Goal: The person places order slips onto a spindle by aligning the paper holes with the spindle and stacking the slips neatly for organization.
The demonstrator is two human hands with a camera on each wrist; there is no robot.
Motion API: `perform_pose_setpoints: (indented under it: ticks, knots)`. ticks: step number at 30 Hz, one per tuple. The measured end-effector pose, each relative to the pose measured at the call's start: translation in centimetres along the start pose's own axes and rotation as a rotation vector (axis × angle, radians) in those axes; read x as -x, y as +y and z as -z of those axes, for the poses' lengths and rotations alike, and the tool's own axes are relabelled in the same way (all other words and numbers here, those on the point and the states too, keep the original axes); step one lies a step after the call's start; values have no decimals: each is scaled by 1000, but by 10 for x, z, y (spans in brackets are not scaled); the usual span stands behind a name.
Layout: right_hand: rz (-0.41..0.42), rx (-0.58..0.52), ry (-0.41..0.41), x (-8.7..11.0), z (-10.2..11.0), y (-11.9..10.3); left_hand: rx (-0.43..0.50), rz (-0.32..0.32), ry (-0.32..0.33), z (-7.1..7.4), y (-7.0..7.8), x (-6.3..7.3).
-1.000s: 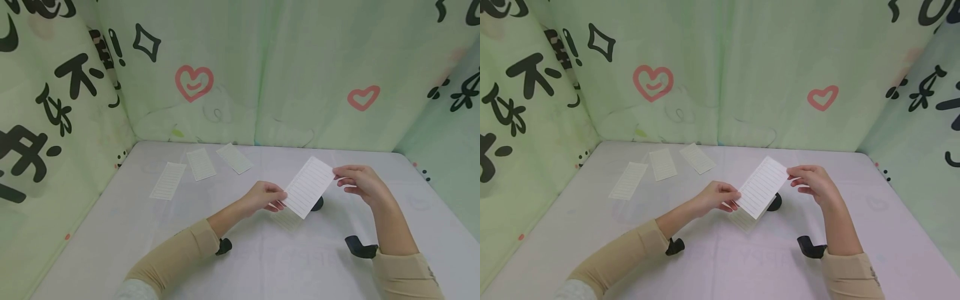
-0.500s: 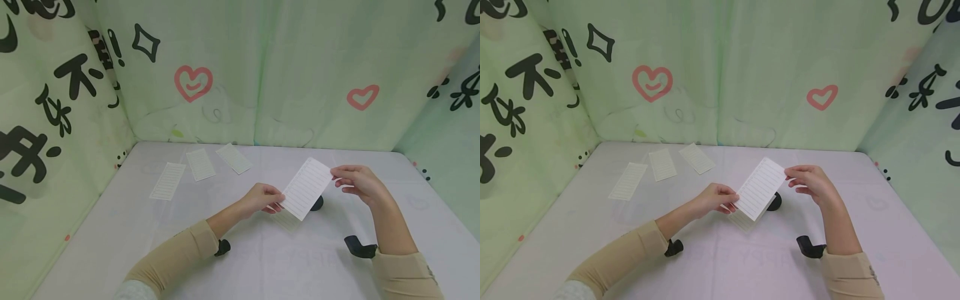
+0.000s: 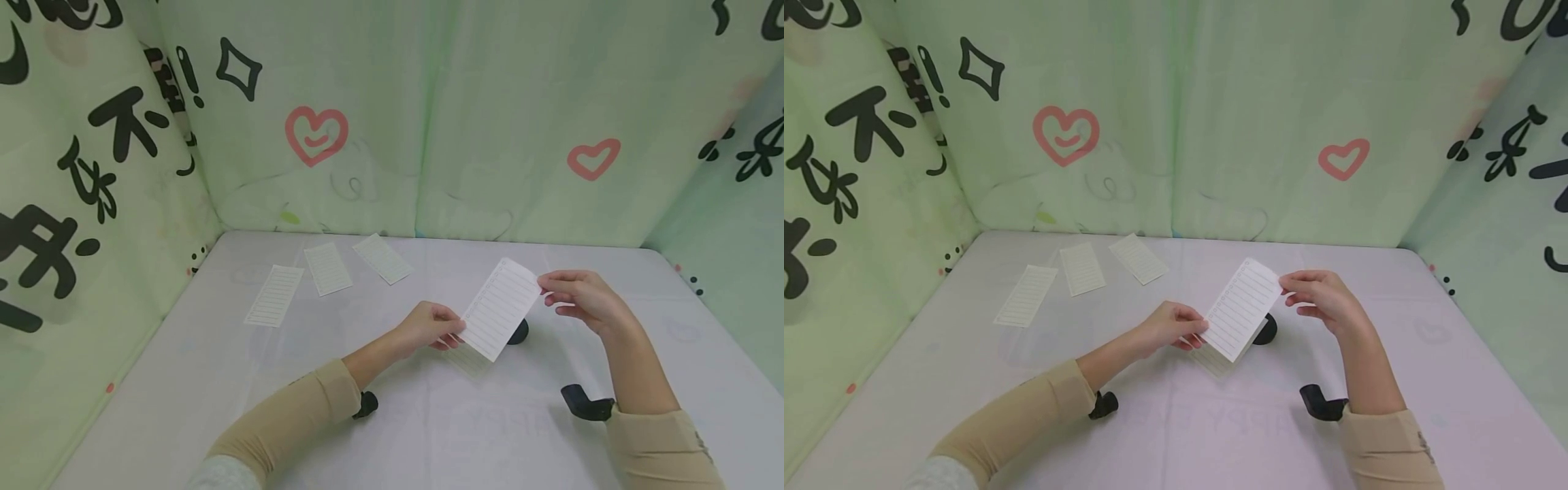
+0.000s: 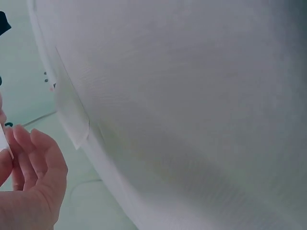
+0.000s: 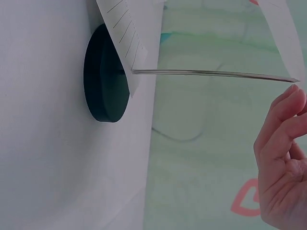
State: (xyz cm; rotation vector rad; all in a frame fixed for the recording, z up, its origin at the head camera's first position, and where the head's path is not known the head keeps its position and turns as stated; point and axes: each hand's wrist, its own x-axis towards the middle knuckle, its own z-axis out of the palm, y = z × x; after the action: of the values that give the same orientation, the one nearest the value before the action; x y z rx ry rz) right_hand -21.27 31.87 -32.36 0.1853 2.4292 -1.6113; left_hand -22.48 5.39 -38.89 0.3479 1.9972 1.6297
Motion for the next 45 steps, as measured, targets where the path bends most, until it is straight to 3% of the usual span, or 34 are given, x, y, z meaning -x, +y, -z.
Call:
perform_pose_setpoints:
  ticks: [12, 18, 27, 35, 45]
  knots:
    - [7, -56, -34, 1, 0, 0, -52, -26, 61, -3, -3, -5]
    - [-11, 10, -36, -3, -2, 10, -146, -27, 69, -3, -6, -7]
    - [-102, 83, -112, -14, -7, 30, -214, 97, 38, -2, -10, -5]
    - [-156, 46, -199, -25, -8, 42, -132, 207, -6, 2, -11, -5]
    - [-192, 58, -205, -33, -13, 49, -126, 310, -2, 2, -17, -7]
